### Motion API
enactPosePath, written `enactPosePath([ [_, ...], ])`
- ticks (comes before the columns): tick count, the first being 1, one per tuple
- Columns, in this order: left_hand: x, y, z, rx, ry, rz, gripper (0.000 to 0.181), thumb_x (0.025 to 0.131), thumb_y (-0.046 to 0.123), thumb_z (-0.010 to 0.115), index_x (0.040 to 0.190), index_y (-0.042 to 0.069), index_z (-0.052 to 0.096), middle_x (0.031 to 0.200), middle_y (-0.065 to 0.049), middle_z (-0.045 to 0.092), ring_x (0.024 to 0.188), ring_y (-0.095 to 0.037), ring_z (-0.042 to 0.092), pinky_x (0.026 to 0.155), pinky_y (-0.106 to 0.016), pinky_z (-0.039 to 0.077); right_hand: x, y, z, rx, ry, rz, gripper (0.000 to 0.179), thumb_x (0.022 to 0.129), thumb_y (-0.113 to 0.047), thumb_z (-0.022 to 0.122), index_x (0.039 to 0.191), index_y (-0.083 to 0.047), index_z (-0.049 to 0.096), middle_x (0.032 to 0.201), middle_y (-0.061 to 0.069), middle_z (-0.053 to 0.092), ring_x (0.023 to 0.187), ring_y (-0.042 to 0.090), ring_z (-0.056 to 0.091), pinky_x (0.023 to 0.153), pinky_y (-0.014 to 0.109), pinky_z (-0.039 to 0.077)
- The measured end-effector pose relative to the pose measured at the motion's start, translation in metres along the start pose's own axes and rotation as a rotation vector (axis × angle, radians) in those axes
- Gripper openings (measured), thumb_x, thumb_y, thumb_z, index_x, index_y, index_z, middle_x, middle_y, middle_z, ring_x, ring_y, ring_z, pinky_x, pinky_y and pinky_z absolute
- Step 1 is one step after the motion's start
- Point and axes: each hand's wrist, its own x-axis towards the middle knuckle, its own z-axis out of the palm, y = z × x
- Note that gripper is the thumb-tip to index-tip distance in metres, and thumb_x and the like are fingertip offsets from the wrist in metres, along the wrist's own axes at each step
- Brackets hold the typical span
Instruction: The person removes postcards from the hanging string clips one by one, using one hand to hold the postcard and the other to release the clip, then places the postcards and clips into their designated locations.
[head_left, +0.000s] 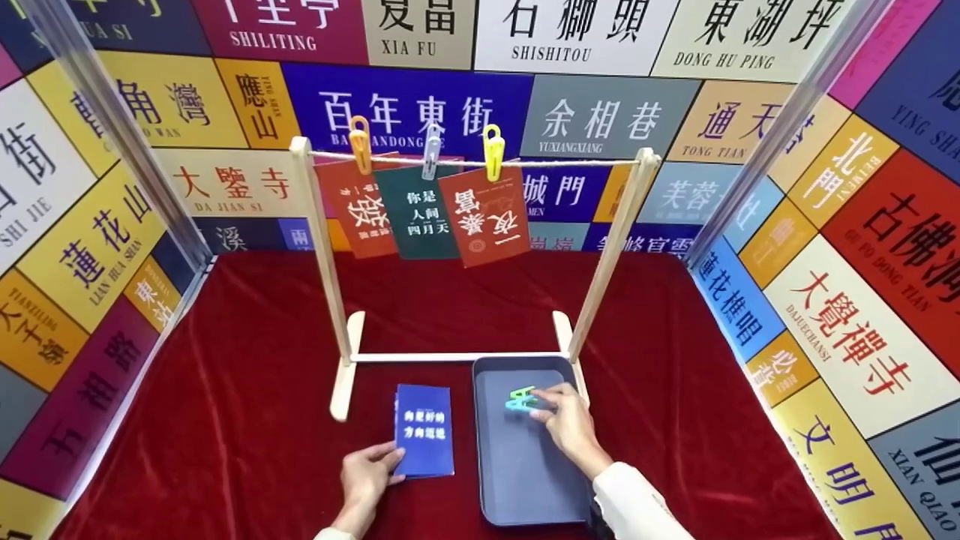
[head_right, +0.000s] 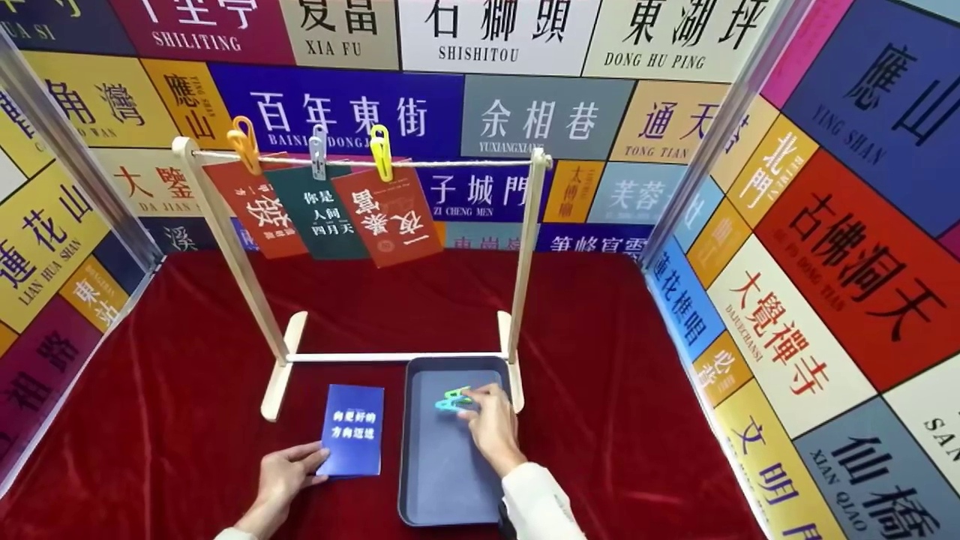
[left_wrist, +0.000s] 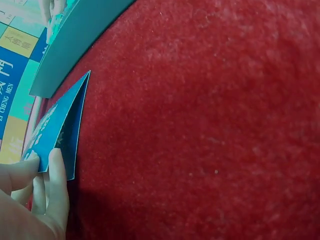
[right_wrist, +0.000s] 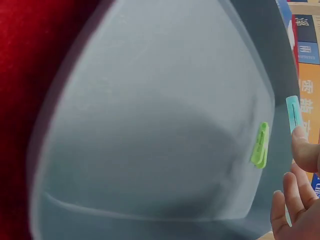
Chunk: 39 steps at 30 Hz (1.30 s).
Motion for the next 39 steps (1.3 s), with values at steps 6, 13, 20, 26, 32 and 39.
enactPosePath([
  [6,-0.002,0.001,0.001,0.098,0.033,0.040,0.027,0.085,-0.001,0.075,0.109,-0.012,0.071,0.101,-0.030,0.073,0.067,-0.024,0.075,0.057,-0.029,0.064,-0.002,0.006,0.001,-0.026,-0.010,0.017,0.032,0.076,-0.006,0.084,0.108,-0.011,0.079,0.102,0.008,0.069,0.098,0.029,0.067,0.081,0.044,0.058],
  [13,-0.003,0.000,0.003,0.223,0.069,0.085,0.024,0.085,0.002,0.076,0.107,-0.009,0.073,0.096,-0.027,0.075,0.055,-0.021,0.072,0.055,-0.028,0.063,-0.001,0.009,0.002,-0.018,-0.022,0.002,0.033,0.077,-0.005,0.083,0.109,-0.010,0.079,0.100,0.009,0.069,0.096,0.028,0.067,0.082,0.041,0.058],
  [20,-0.005,0.002,0.003,0.362,0.096,0.155,0.021,0.084,0.005,0.077,0.102,-0.006,0.076,0.089,-0.023,0.076,0.052,-0.019,0.071,0.051,-0.024,0.060,-0.002,0.010,0.003,-0.026,-0.035,0.022,0.033,0.078,-0.006,0.083,0.110,-0.011,0.079,0.100,0.008,0.068,0.093,0.026,0.066,0.076,0.038,0.057],
  [26,-0.005,0.001,0.003,0.420,0.121,0.161,0.020,0.082,0.007,0.079,0.099,-0.003,0.077,0.089,-0.022,0.076,0.046,-0.015,0.067,0.047,-0.023,0.056,-0.003,0.010,0.004,-0.035,-0.039,0.035,0.033,0.077,-0.007,0.083,0.110,-0.012,0.079,0.101,0.008,0.068,0.088,0.023,0.066,0.071,0.035,0.056],
  [32,-0.005,0.001,0.003,0.468,0.130,0.165,0.022,0.081,0.010,0.080,0.099,-0.003,0.078,0.086,-0.021,0.077,0.043,-0.013,0.064,0.054,-0.027,0.058,-0.005,0.012,0.005,-0.051,-0.047,0.075,0.034,0.078,-0.010,0.083,0.111,-0.016,0.079,0.103,0.005,0.068,0.086,0.020,0.066,0.068,0.036,0.056],
  [39,-0.006,0.002,0.004,0.498,0.148,0.214,0.019,0.080,0.009,0.081,0.096,-0.001,0.079,0.080,-0.015,0.077,0.040,-0.009,0.061,0.063,-0.033,0.061,-0.006,0.013,0.006,-0.064,-0.048,0.091,0.035,0.078,-0.012,0.083,0.113,-0.017,0.078,0.105,0.004,0.069,0.102,0.027,0.067,0.075,0.044,0.059],
])
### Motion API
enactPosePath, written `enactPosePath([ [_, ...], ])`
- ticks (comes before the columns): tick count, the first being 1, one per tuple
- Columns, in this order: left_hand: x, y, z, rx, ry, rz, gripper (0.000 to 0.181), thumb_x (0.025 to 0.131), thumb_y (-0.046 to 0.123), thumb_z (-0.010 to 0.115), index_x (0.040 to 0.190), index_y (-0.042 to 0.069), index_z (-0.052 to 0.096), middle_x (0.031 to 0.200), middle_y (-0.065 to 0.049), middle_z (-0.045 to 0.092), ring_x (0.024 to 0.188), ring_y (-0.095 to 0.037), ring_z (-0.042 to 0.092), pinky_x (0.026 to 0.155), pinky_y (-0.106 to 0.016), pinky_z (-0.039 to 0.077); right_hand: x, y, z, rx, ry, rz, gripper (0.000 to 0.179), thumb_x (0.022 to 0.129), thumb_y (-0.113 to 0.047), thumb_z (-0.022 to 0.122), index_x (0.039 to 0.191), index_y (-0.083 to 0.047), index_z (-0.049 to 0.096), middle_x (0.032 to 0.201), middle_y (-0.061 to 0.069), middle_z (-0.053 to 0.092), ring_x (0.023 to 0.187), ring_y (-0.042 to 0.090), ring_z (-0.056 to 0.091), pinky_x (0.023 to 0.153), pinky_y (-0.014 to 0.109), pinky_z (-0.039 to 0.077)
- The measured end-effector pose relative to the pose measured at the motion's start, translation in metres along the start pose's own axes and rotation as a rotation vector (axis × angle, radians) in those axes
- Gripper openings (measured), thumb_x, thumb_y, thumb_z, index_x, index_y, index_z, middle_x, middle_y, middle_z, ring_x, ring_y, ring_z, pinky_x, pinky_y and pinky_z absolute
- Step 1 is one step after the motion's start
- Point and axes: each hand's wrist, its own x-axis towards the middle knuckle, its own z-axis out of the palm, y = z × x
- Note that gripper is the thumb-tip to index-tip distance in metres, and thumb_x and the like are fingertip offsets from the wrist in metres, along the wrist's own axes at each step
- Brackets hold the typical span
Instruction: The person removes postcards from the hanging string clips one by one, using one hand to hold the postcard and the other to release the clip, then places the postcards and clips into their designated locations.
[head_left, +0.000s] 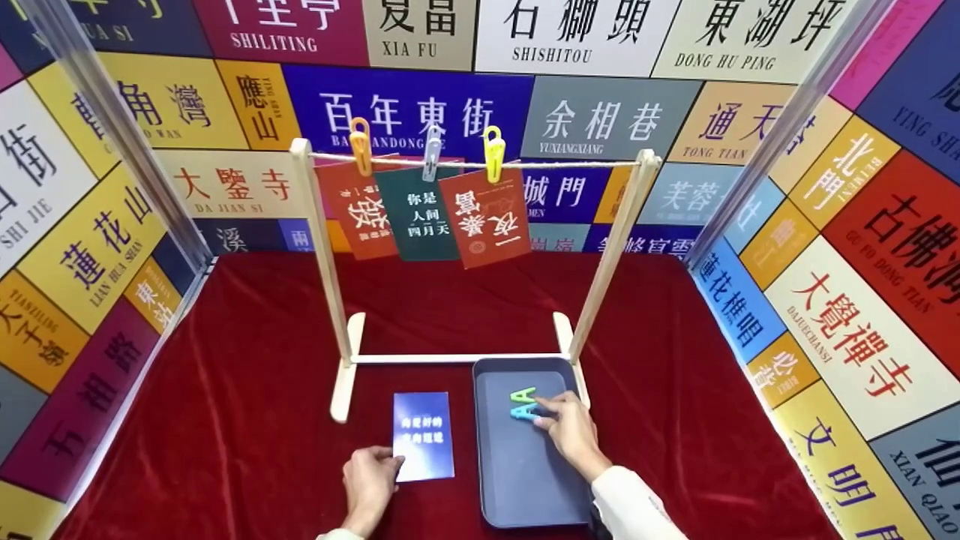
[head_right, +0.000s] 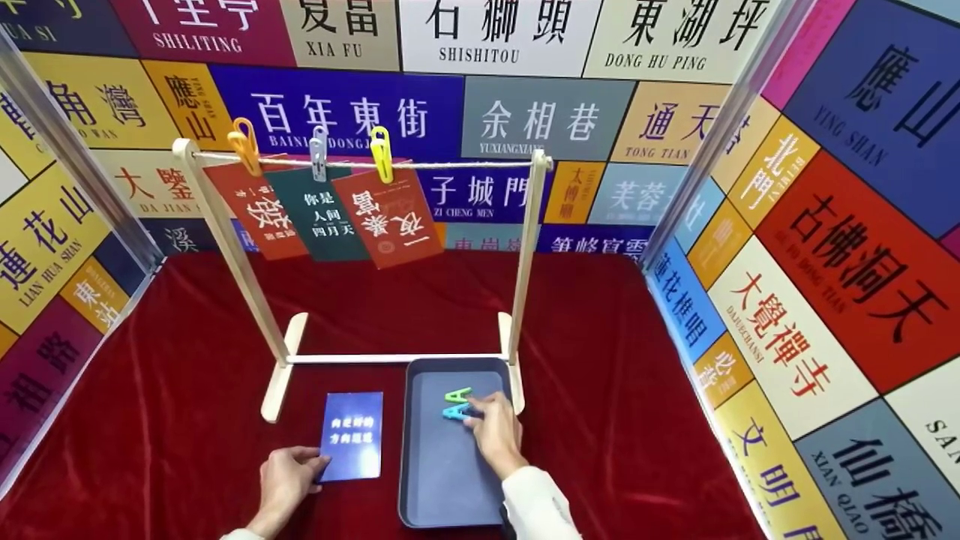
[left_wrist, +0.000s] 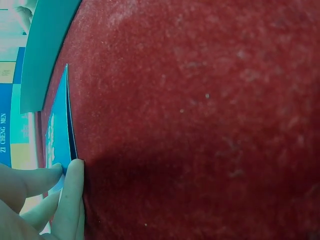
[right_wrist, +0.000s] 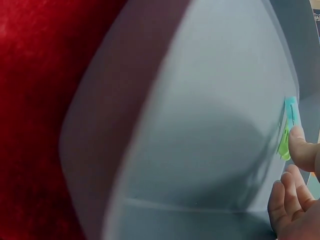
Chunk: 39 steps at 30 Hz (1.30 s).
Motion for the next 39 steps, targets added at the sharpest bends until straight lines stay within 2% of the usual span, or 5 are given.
enactPosePath([
  [8,0.0001,-0.0014,0.0012,0.004,-0.005,-0.002,0.020,0.080,0.010,0.080,0.097,0.000,0.078,0.081,-0.015,0.077,0.040,-0.009,0.060,0.061,-0.033,0.061,-0.0011,0.0001,0.0030,-0.035,0.011,-0.015,0.038,0.076,-0.011,0.085,0.114,-0.015,0.077,0.102,0.003,0.068,0.102,0.027,0.067,0.076,0.044,0.059],
  [15,0.0004,-0.0026,0.0013,0.021,0.009,0.019,0.019,0.079,0.010,0.082,0.096,0.001,0.079,0.084,-0.015,0.078,0.039,-0.007,0.059,0.073,-0.041,0.062,-0.0023,0.0015,0.0064,-0.049,0.005,-0.028,0.039,0.076,-0.011,0.085,0.115,-0.013,0.077,0.102,0.003,0.067,0.100,0.028,0.068,0.074,0.045,0.059],
  [18,0.0009,-0.0025,0.0013,0.025,0.009,0.023,0.020,0.079,0.009,0.082,0.097,0.000,0.079,0.084,-0.014,0.078,0.039,-0.006,0.058,0.074,-0.042,0.062,-0.0018,0.0018,0.0074,-0.056,0.005,-0.028,0.039,0.077,-0.011,0.085,0.115,-0.013,0.077,0.103,0.003,0.067,0.101,0.028,0.068,0.074,0.045,0.059],
  [25,0.0009,-0.0023,0.0011,0.015,0.012,0.026,0.020,0.080,0.008,0.081,0.097,0.000,0.078,0.080,-0.013,0.078,0.038,-0.005,0.057,0.066,-0.036,0.061,-0.0010,0.0019,0.0091,-0.087,-0.006,-0.025,0.039,0.077,-0.012,0.085,0.115,-0.015,0.077,0.107,0.003,0.068,0.104,0.027,0.068,0.075,0.046,0.059],
  [39,0.0005,-0.0047,-0.0013,-0.015,-0.036,0.031,0.022,0.081,0.007,0.079,0.101,-0.004,0.076,0.081,-0.017,0.077,0.042,-0.011,0.062,0.053,-0.026,0.057,-0.0017,0.0024,0.0095,-0.097,0.002,-0.033,0.038,0.077,-0.012,0.085,0.114,-0.014,0.077,0.107,0.006,0.068,0.102,0.028,0.068,0.076,0.047,0.060],
])
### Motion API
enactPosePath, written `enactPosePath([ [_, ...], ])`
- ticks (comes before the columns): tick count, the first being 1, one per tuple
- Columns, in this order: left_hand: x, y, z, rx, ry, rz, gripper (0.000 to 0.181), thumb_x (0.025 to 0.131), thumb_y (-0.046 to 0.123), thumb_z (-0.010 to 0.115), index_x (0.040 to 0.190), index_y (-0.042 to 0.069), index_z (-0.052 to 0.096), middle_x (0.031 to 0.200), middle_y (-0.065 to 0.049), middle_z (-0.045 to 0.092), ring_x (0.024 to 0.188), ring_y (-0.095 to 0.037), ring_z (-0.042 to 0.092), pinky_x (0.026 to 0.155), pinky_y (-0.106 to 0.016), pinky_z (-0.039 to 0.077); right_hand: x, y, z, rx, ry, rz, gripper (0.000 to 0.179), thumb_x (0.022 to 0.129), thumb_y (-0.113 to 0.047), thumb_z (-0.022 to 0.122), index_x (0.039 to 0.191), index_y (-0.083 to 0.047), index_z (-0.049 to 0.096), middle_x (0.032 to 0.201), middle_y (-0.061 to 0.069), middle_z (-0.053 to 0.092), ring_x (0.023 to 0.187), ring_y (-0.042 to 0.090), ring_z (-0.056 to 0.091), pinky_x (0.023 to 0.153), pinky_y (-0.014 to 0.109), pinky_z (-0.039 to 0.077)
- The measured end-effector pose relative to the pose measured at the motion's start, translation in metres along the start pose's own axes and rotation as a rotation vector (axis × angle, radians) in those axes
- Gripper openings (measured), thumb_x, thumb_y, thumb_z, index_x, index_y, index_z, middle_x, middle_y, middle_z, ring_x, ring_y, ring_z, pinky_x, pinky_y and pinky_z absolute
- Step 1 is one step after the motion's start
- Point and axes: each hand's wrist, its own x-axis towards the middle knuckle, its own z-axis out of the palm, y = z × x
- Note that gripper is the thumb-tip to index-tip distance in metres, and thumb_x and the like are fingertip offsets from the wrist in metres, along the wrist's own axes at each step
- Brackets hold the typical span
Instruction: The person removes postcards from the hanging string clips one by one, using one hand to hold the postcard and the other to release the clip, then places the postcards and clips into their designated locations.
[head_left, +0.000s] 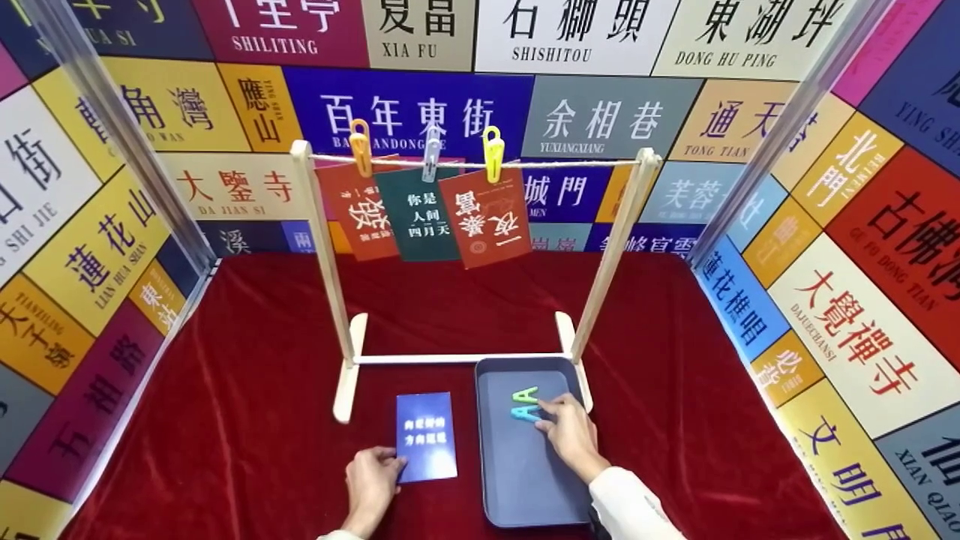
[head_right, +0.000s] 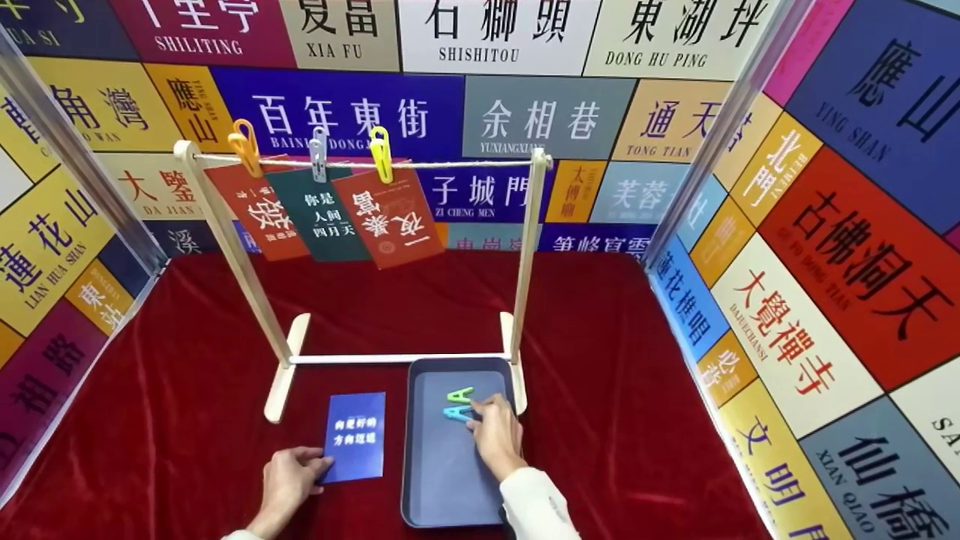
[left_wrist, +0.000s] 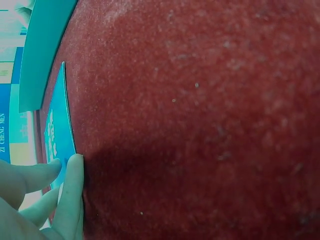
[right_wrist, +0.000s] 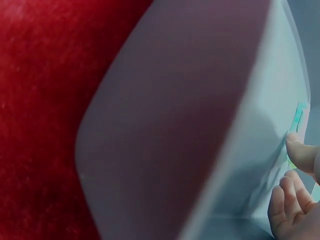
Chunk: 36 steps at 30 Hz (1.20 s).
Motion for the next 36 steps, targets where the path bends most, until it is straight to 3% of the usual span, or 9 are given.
enactPosePath([
  [13,0.001,0.002,-0.002,-0.013,-0.023,-0.005,0.024,0.081,0.005,0.080,0.102,-0.005,0.076,0.080,-0.016,0.077,0.044,-0.013,0.063,0.045,-0.026,0.055,-0.001,-0.003,-0.003,0.028,0.011,-0.005,0.038,0.077,-0.011,0.085,0.114,-0.012,0.077,0.107,0.006,0.068,0.103,0.029,0.068,0.076,0.046,0.059],
  [21,0.004,0.008,-0.007,0.092,0.007,0.039,0.025,0.077,0.011,0.084,0.100,0.004,0.078,0.082,-0.008,0.078,0.076,-0.022,0.074,0.076,-0.045,0.058,0.000,-0.006,-0.006,0.057,0.014,0.017,0.038,0.077,-0.011,0.085,0.114,-0.013,0.077,0.108,0.005,0.069,0.095,0.025,0.068,0.074,0.043,0.059],
  [24,0.004,0.012,-0.008,0.091,0.009,0.046,0.026,0.077,0.012,0.085,0.101,0.004,0.078,0.085,-0.009,0.078,0.081,-0.026,0.074,0.078,-0.047,0.058,0.000,-0.008,-0.007,0.061,0.019,0.005,0.038,0.077,-0.011,0.085,0.114,-0.014,0.077,0.109,0.005,0.069,0.093,0.024,0.069,0.073,0.043,0.059],
  [30,0.004,0.016,-0.009,0.089,0.009,0.038,0.029,0.077,0.014,0.085,0.103,0.006,0.078,0.091,-0.010,0.078,0.088,-0.027,0.074,0.077,-0.047,0.057,0.000,-0.009,-0.010,0.067,0.046,-0.026,0.035,0.079,-0.012,0.084,0.113,-0.013,0.078,0.110,0.005,0.070,0.107,0.028,0.066,0.083,0.047,0.059],
  [36,0.003,0.022,-0.012,0.059,0.004,0.081,0.034,0.077,0.013,0.085,0.108,0.004,0.076,0.095,-0.012,0.078,0.088,-0.026,0.073,0.079,-0.044,0.059,0.000,-0.011,-0.019,0.050,0.098,-0.085,0.034,0.078,-0.013,0.085,0.111,-0.010,0.078,0.109,0.008,0.071,0.107,0.031,0.066,0.088,0.047,0.057],
])
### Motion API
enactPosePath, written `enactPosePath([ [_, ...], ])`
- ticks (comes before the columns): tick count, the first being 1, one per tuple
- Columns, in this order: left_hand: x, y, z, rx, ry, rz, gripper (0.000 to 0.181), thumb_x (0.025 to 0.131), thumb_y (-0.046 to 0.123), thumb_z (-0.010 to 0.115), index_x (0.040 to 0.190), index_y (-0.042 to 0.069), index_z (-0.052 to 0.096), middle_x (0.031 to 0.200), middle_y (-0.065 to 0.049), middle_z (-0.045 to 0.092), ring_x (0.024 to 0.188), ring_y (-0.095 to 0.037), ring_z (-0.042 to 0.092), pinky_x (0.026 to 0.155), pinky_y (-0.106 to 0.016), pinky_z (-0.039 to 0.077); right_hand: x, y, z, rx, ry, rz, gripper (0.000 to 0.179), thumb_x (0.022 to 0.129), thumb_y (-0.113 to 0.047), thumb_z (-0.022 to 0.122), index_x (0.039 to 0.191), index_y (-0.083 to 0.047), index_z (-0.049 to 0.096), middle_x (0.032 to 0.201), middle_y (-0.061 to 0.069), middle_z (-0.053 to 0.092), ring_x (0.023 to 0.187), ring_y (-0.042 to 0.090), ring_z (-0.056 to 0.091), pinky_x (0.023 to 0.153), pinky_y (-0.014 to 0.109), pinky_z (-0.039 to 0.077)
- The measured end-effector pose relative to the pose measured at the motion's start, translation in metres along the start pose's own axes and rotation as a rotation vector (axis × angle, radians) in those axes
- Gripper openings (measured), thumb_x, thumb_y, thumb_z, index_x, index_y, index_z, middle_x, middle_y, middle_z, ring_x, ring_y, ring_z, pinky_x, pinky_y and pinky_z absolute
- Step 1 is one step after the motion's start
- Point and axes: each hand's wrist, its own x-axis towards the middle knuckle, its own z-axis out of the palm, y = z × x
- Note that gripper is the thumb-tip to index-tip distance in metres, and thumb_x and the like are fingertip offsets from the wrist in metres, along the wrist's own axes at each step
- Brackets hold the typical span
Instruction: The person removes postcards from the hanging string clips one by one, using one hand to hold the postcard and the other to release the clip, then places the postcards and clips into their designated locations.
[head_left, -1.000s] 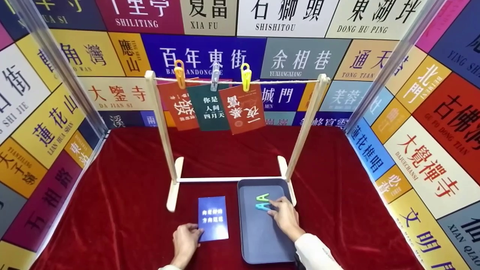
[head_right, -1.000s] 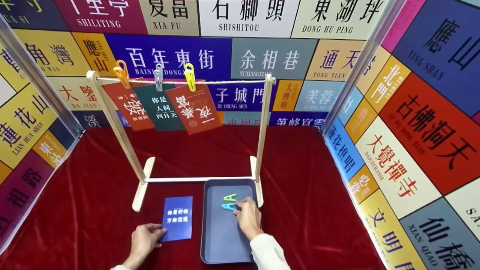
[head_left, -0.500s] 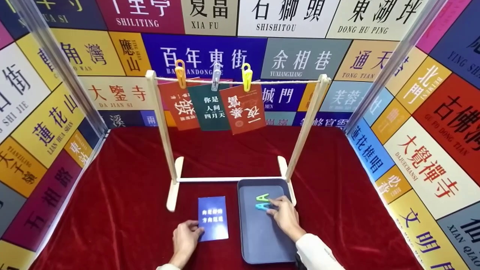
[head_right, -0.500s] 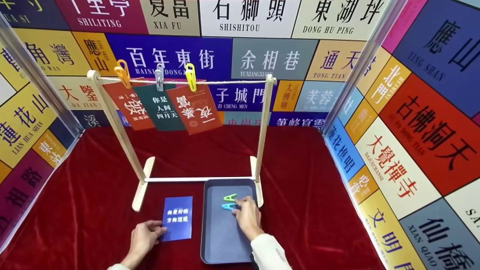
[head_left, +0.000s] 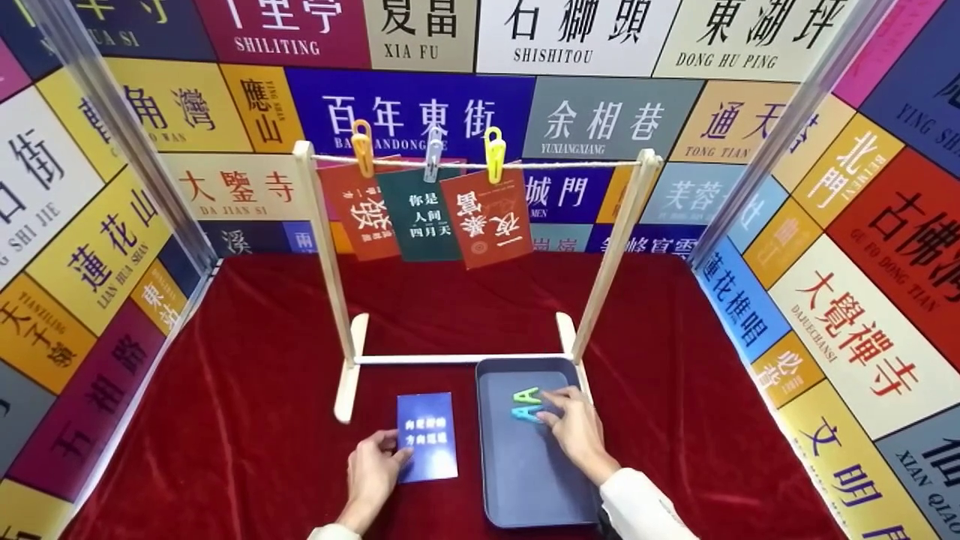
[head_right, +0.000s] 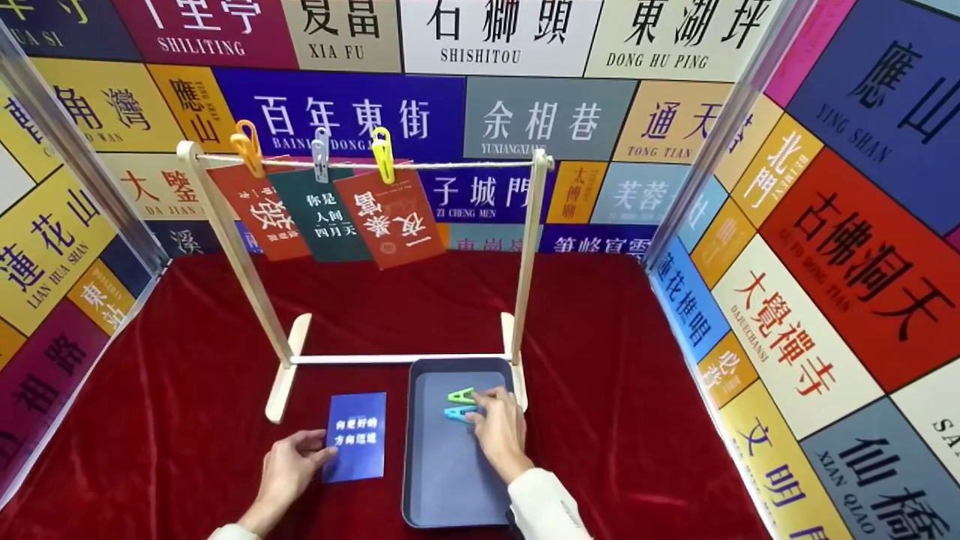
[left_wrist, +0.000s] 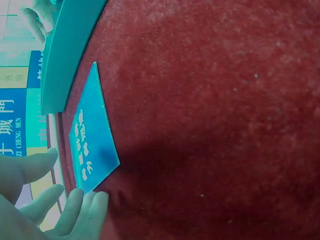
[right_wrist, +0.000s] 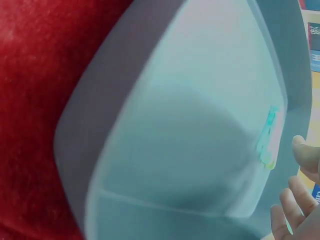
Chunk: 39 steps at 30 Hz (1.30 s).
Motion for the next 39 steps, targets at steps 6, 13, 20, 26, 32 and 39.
enactPosePath([
  [6,-0.003,0.011,-0.005,-0.029,-0.013,0.034,0.040,0.076,0.011,0.086,0.113,0.002,0.074,0.099,-0.015,0.077,0.088,-0.026,0.072,0.081,-0.042,0.060,-0.002,-0.002,-0.012,0.010,-0.009,-0.034,0.038,0.079,-0.015,0.085,0.115,-0.008,0.076,0.113,0.009,0.071,0.106,0.032,0.068,0.089,0.048,0.057],
  [13,-0.004,0.024,-0.009,-0.067,-0.012,0.064,0.042,0.076,0.011,0.087,0.114,0.001,0.073,0.102,-0.018,0.076,0.089,-0.031,0.073,0.078,-0.041,0.062,-0.002,-0.009,-0.027,0.049,0.011,-0.046,0.038,0.078,-0.013,0.084,0.115,-0.007,0.076,0.115,0.010,0.071,0.108,0.032,0.065,0.091,0.050,0.055],
  [20,-0.003,0.041,-0.015,-0.098,-0.019,0.088,0.047,0.076,0.009,0.087,0.119,0.002,0.071,0.109,-0.020,0.075,0.097,-0.036,0.073,0.083,-0.044,0.063,0.006,-0.024,-0.044,0.078,0.083,-0.146,0.039,0.078,-0.010,0.084,0.115,-0.006,0.076,0.114,0.011,0.071,0.109,0.031,0.064,0.093,0.051,0.054],
  [26,0.000,0.058,-0.022,-0.120,-0.002,0.136,0.049,0.075,0.010,0.087,0.121,0.003,0.070,0.109,-0.020,0.074,0.098,-0.036,0.072,0.086,-0.044,0.062,0.013,-0.037,-0.057,0.092,0.160,-0.263,0.040,0.076,-0.006,0.085,0.115,-0.006,0.076,0.111,0.008,0.071,0.104,0.027,0.065,0.089,0.047,0.056],
  [32,0.001,0.073,-0.028,-0.137,-0.006,0.165,0.054,0.074,0.013,0.089,0.124,0.004,0.068,0.109,-0.016,0.075,0.102,-0.035,0.072,0.088,-0.045,0.061,0.017,-0.049,-0.070,0.105,0.206,-0.358,0.043,0.074,-0.009,0.087,0.115,-0.006,0.076,0.111,0.007,0.072,0.102,0.024,0.065,0.086,0.038,0.057],
  [39,0.003,0.089,-0.035,-0.179,-0.039,0.169,0.056,0.075,0.012,0.088,0.127,0.005,0.066,0.114,-0.015,0.074,0.108,-0.034,0.070,0.091,-0.043,0.061,0.023,-0.062,-0.086,0.074,0.247,-0.473,0.048,0.071,-0.010,0.089,0.117,-0.006,0.075,0.109,0.008,0.072,0.095,0.022,0.064,0.082,0.036,0.055],
])
